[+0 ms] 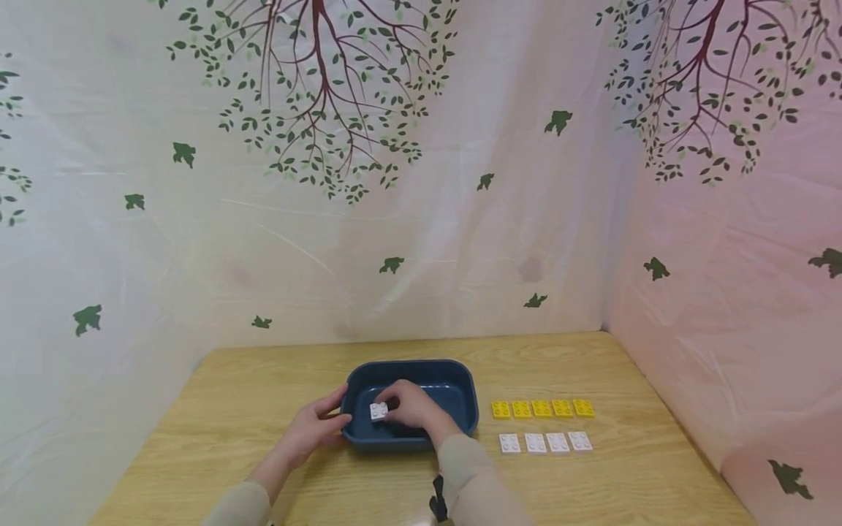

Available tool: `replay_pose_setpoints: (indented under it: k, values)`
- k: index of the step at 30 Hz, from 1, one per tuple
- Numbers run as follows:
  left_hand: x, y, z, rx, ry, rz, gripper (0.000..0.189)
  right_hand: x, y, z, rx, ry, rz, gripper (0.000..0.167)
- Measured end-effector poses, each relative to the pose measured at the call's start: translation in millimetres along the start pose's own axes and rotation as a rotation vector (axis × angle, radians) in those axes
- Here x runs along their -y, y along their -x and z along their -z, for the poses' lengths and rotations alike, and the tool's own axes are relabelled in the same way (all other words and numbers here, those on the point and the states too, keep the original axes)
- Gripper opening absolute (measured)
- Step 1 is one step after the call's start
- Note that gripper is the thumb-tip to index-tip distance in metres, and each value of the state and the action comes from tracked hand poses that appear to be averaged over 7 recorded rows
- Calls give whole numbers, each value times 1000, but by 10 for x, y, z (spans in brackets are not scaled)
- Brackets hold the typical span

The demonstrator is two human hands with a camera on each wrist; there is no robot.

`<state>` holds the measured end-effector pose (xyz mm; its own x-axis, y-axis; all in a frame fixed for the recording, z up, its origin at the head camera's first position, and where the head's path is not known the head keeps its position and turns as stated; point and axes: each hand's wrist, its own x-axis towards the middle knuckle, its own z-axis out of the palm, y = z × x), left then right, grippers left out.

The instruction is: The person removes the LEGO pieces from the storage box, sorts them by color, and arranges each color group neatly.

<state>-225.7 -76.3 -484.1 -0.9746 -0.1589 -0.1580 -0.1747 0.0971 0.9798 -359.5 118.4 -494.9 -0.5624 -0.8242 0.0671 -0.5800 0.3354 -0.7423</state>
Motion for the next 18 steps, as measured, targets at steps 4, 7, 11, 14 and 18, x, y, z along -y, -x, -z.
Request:
replay_pose_setpoints:
  k: [4, 7, 11, 14, 18]
  values:
    - [13, 3, -14, -11, 10, -6, 65, -44, 68, 114, -26, -13, 37, 26]
    - [14, 10, -25, -19, 17, -14, 65, -80, 122, 189, -40, -17, 47, 27]
    - [3, 28, -32, -22, 15, -21, 65, -120, 197, 283, -44, -26, 35, 27]
    - [4, 37, -30, -12, 18, -26, 65, -144, 268, 366, -51, -18, 43, 27]
    - [15, 40, -31, 5, 28, -38, 65, -174, 387, 495, -69, -18, 93, 28]
